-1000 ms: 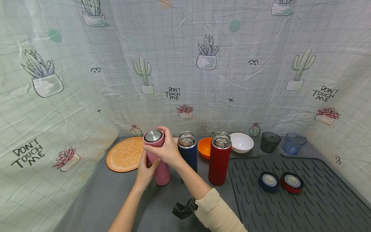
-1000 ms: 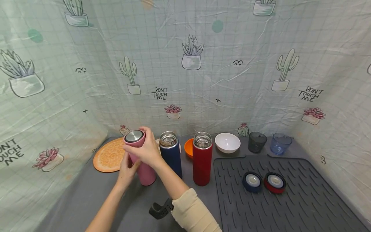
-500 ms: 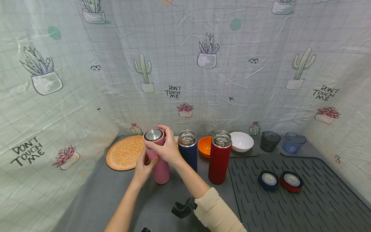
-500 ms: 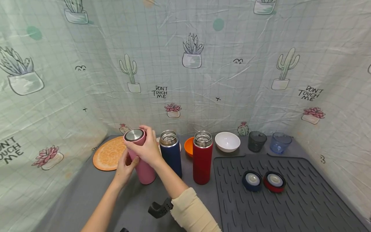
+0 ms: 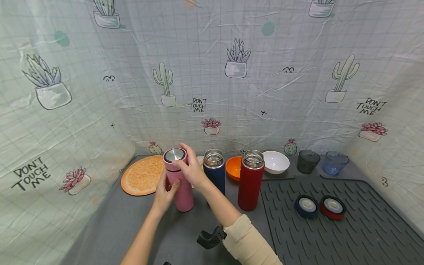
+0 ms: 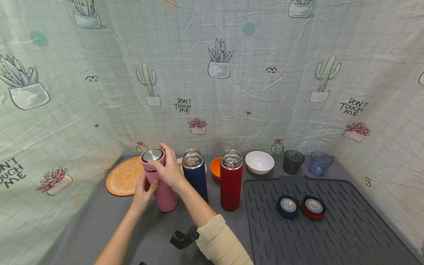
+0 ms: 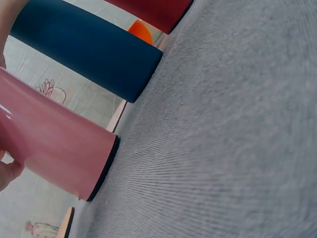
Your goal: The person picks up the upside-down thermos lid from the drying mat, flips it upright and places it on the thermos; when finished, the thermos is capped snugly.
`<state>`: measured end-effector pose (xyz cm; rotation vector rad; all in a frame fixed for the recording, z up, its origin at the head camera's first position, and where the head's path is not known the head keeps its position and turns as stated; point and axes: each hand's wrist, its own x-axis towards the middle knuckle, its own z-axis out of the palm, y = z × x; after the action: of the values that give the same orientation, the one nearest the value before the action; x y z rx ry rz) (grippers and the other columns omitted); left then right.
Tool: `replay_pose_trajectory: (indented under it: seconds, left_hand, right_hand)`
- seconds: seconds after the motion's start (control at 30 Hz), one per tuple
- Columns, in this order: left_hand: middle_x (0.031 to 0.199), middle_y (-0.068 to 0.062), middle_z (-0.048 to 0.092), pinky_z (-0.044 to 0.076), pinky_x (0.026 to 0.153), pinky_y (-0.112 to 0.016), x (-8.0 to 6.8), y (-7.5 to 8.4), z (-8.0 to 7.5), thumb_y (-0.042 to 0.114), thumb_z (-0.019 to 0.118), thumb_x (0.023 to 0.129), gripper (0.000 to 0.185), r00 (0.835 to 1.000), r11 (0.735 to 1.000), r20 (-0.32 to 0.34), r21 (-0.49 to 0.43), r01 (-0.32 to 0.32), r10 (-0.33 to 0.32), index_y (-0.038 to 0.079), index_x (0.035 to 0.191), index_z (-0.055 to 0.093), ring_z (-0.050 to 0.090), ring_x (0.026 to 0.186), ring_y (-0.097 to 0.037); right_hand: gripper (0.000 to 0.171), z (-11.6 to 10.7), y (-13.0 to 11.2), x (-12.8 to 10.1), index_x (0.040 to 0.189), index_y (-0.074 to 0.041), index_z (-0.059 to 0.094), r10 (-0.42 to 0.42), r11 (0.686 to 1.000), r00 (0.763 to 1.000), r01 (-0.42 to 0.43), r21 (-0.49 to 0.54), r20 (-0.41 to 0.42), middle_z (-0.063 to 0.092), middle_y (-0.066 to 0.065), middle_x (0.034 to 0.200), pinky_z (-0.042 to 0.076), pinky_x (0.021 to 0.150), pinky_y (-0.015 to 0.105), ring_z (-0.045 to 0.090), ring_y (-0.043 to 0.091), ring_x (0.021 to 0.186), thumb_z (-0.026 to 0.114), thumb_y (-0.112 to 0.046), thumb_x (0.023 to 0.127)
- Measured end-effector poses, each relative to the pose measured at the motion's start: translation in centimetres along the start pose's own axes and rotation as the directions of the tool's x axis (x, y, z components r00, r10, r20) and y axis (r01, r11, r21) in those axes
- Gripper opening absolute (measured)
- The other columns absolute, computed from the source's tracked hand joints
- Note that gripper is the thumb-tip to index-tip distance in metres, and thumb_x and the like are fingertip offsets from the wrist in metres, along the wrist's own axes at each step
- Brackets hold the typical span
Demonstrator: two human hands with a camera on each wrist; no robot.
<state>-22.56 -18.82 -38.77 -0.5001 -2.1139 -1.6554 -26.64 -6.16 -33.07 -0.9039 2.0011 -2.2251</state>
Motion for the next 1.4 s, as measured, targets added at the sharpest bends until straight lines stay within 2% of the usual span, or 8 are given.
replay_pose_trajectory:
  seconds: [0.13,0.37,0.53,0.63,0.87,1.1,1.27,1.4]
  left_hand:
    - [0.115,-0.023,0.049,0.048,0.076,-0.023,-0.1,0.2,0.2,-0.006,0.05,0.088,0.052,1.0,1.0,-0.017,0.008,0.011,-0.011,-0.004,0.136,0.028,0.054,0.095,-0.007]
    - [0.124,-0.025,0.045,0.046,0.08,-0.02,-0.1,0.0,0.2,-0.007,0.051,0.088,0.06,0.999,0.999,-0.026,0.022,0.032,-0.032,-0.001,0.141,0.023,0.051,0.099,-0.005]
    - [0.12,-0.024,0.047,0.046,0.078,-0.02,-0.1,0.1,0.1,-0.007,0.051,0.087,0.057,0.999,1.0,-0.033,0.024,0.012,-0.011,-0.003,0.139,0.025,0.052,0.097,-0.005]
    - [0.121,-0.024,0.045,0.046,0.078,-0.02,-0.1,0.1,0.0,-0.009,0.05,0.087,0.06,1.0,1.0,-0.026,0.019,-0.01,0.011,-0.003,0.14,0.023,0.052,0.098,-0.005]
    - [0.119,-0.024,0.047,0.045,0.08,-0.019,-0.2,0.3,0.1,-0.006,0.05,0.089,0.054,1.0,1.0,-0.022,0.022,0.01,-0.009,-0.005,0.137,0.026,0.051,0.098,-0.005]
    - [0.123,-0.026,0.044,0.046,0.08,-0.019,-0.3,0.4,0.3,-0.008,0.049,0.088,0.06,1.0,1.0,-0.016,0.015,-0.011,0.011,-0.004,0.14,0.022,0.051,0.1,-0.005]
    - [0.118,-0.022,0.048,0.047,0.079,-0.022,-0.2,-0.6,0.2,-0.005,0.05,0.089,0.053,1.0,1.0,-0.019,-0.003,-0.023,0.023,-0.004,0.137,0.027,0.052,0.097,-0.006]
    - [0.123,-0.016,0.046,0.047,0.079,-0.023,0.0,-2.4,0.0,-0.005,0.05,0.089,0.06,0.999,0.999,-0.007,-0.018,-0.036,0.035,0.004,0.142,0.023,0.052,0.101,-0.009]
  right_hand:
    - [0.053,0.0,0.0,0.1,0.136,-0.002,0.033,-0.018,0.996,1.0,0.017,0.084,0.011,0.043,0.018,0.128,0.039,0.094,0.037,0.046,0.025,0.115,0.051,-0.008,0.086]
    - [0.062,0.2,-0.1,0.1,0.136,-0.01,0.032,-0.004,0.998,1.0,0.002,-0.055,-0.029,0.04,0.01,0.127,0.043,0.088,0.031,0.048,0.019,0.109,0.063,-0.017,0.083]
    - [0.056,0.1,0.1,0.2,0.134,-0.005,0.036,-0.013,0.998,1.0,0.012,0.054,0.008,0.047,0.013,0.123,0.045,0.087,0.033,0.052,0.021,0.108,0.061,-0.011,0.085]
    - [0.061,0.3,0.2,0.3,0.132,-0.007,0.036,-0.007,1.0,1.0,0.008,0.027,-0.023,0.047,0.008,0.12,0.047,0.084,0.031,0.054,0.018,0.104,0.068,-0.013,0.081]
    - [0.055,0.4,0.2,0.2,0.137,-0.007,0.037,-0.001,1.0,1.0,0.001,-0.023,-0.03,0.048,0.015,0.127,0.043,0.09,0.033,0.052,0.021,0.108,0.055,-0.014,0.085]
    - [0.059,0.5,0.0,0.1,0.132,-0.008,0.037,0.007,0.996,0.997,-0.014,-0.088,-0.079,0.045,0.009,0.124,0.045,0.088,0.032,0.052,0.019,0.106,0.065,-0.017,0.081]
    - [0.058,0.3,0.0,0.0,0.138,-0.009,0.035,0.002,0.995,0.999,-0.006,-0.1,-0.036,0.047,0.015,0.127,0.041,0.092,0.036,0.05,0.021,0.11,0.052,-0.014,0.083]
    - [0.057,0.4,0.1,-0.1,0.133,-0.004,0.037,-0.004,0.999,0.998,0.001,-0.047,-0.059,0.048,0.012,0.122,0.045,0.087,0.033,0.052,0.02,0.105,0.062,-0.013,0.082]
